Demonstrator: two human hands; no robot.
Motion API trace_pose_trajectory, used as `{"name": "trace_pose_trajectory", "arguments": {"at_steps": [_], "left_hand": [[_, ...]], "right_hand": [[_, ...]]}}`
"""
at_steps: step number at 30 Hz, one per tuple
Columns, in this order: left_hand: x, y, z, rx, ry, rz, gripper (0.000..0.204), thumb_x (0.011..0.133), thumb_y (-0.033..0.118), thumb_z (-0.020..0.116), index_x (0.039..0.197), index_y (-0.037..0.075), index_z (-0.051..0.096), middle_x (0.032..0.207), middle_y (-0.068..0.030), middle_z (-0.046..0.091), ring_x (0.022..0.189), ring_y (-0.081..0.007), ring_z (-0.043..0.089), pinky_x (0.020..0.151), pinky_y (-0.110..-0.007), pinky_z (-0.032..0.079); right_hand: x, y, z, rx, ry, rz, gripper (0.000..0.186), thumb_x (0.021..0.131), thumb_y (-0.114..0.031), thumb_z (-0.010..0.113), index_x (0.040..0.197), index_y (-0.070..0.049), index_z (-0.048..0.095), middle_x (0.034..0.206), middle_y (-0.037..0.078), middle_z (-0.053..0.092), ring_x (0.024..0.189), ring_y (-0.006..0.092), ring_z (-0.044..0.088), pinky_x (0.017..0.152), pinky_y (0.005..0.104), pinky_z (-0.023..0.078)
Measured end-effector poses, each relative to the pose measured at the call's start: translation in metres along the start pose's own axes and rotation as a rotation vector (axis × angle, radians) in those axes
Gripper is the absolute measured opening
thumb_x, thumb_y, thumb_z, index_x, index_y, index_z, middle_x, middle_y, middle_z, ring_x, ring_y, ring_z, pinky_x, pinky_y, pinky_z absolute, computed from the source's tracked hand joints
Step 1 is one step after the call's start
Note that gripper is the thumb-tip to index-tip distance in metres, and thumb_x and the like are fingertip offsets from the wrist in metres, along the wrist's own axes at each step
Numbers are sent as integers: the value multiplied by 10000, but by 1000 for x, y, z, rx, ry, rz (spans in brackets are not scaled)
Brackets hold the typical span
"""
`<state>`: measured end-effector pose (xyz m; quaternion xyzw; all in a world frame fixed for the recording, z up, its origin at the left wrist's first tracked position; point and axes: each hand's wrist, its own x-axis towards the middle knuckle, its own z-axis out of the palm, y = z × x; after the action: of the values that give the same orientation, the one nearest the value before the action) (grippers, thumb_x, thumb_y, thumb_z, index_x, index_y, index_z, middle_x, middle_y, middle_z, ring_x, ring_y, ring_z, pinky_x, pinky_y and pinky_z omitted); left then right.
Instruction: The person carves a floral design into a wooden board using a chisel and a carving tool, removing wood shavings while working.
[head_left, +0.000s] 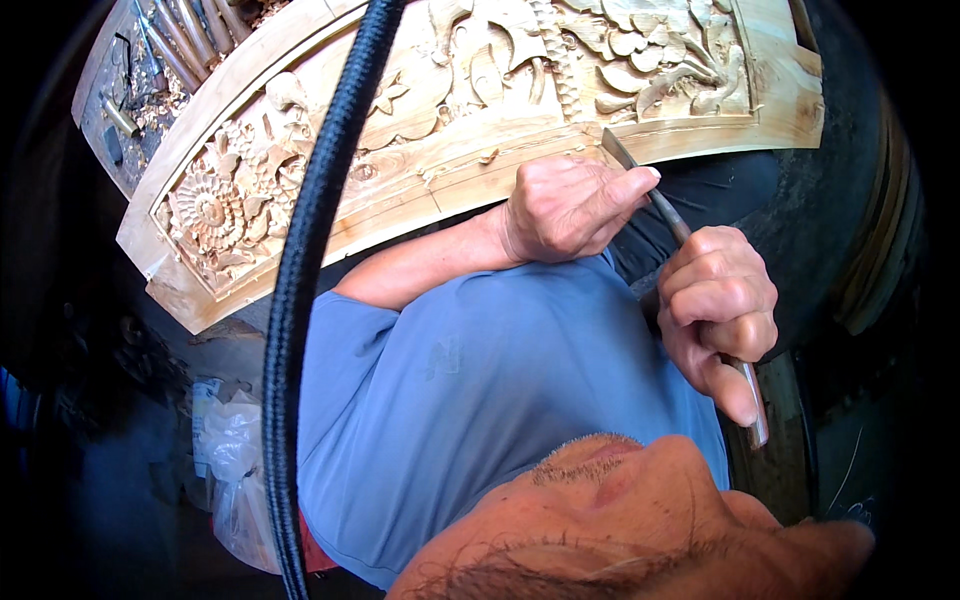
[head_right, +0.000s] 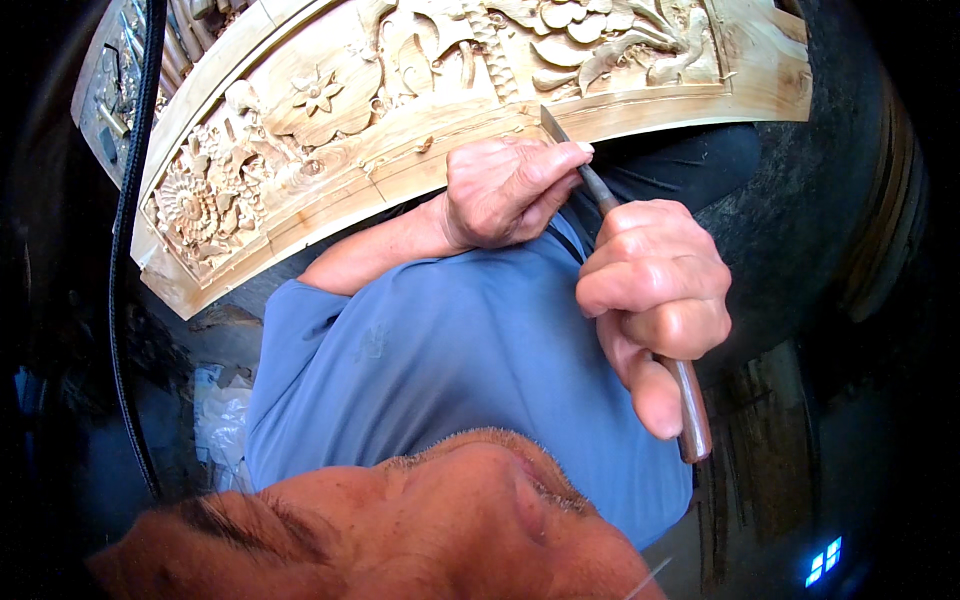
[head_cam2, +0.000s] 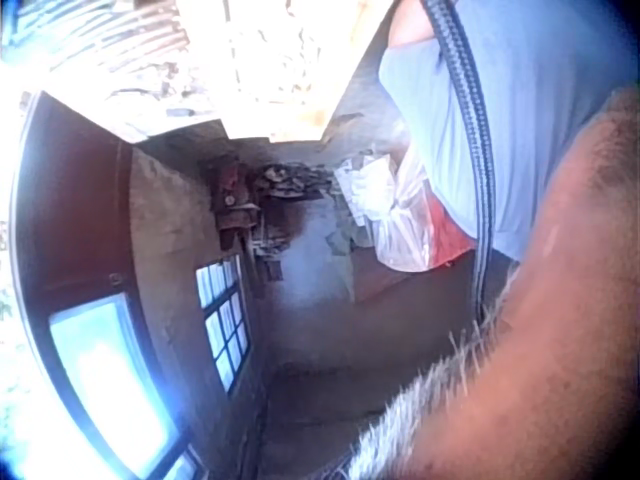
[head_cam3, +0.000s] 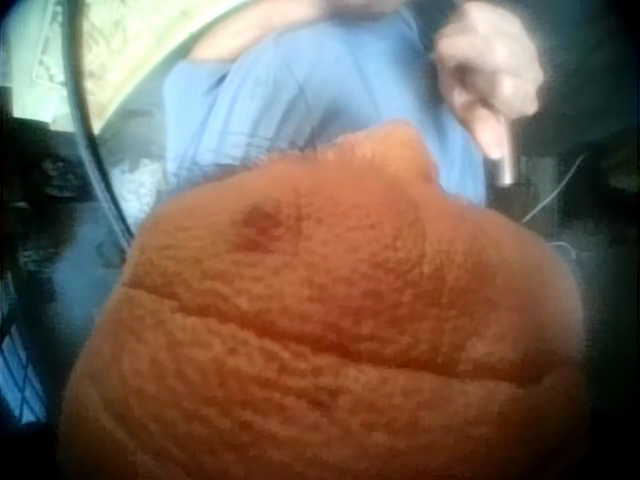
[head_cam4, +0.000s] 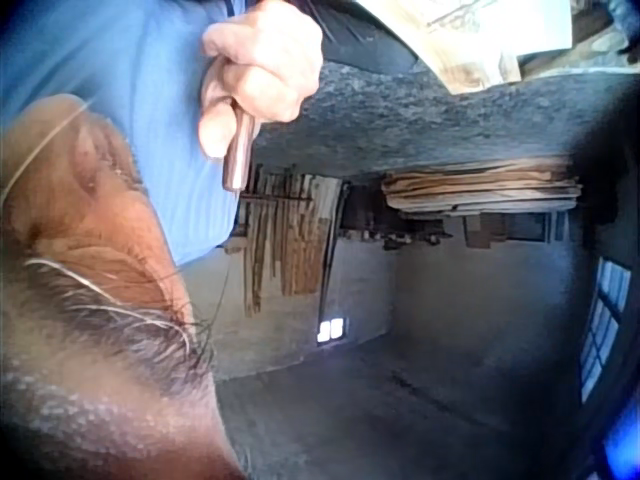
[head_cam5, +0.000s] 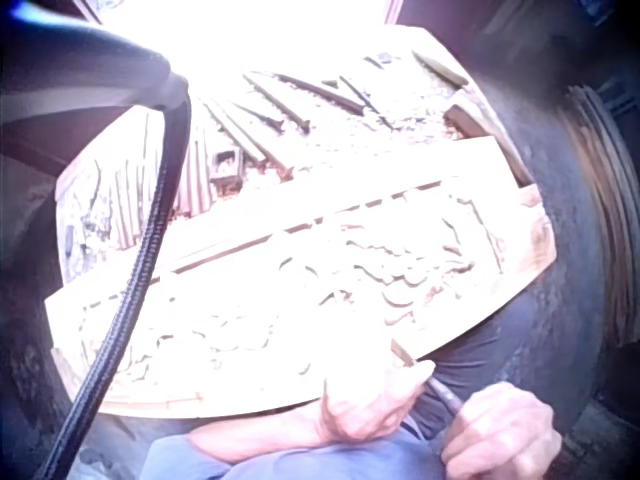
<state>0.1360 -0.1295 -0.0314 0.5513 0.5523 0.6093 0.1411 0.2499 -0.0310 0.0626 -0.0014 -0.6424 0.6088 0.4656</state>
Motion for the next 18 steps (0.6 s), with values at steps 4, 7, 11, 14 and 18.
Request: {"name": "trace_pose_trajectory", "arguments": {"at_steps": [4, 7, 11, 14, 18], "left_hand": [[0, 0, -2, 21, 9, -8, 366, 830, -45, 845, 1181, -4, 751, 786, -86, 751, 691, -231, 774, 599, -335, 607], [-4, -2, -1, 17, 4, -11, 367, 825, -44, 846, 1178, -5, 751, 776, -80, 746, 690, -225, 773, 596, -331, 602], [-1, -1, 0, 24, 27, 5, 364, 825, -41, 845, 1175, -10, 750, 762, -74, 738, 687, -220, 774, 597, -327, 604], [-1, -2, 1, 16, 40, 6, 365, 821, -44, 844, 1172, -17, 748, 758, -72, 735, 686, -220, 774, 595, -327, 604], [-1, -2, -1, 6, 38, -5, 364, 811, -66, 830, 1162, -28, 742, 738, -68, 721, 683, -222, 775, 599, -328, 608]], "right_hand": [[-1, 4, 2, 4, -9, 10, 734, 1043, -708, 590, 686, -83, 449, 669, 115, 635, 410, 142, 502, 374, 276, 328], [0, 5, 3, 12, -22, 12, 732, 1044, -707, 590, 690, -81, 454, 669, 114, 634, 409, 141, 503, 372, 276, 330], [1, 6, 0, 25, -40, 15, 733, 1044, -703, 597, 683, -81, 454, 667, 115, 634, 409, 140, 505, 371, 273, 337], [2, 6, 0, 31, -34, 24, 735, 1044, -697, 606, 672, -82, 449, 665, 117, 637, 407, 144, 508, 370, 272, 341], [8, 7, -2, 57, -96, 42, 732, 1044, -676, 627, 657, -85, 437, 671, 125, 646, 404, 149, 508, 367, 272, 339]]}}
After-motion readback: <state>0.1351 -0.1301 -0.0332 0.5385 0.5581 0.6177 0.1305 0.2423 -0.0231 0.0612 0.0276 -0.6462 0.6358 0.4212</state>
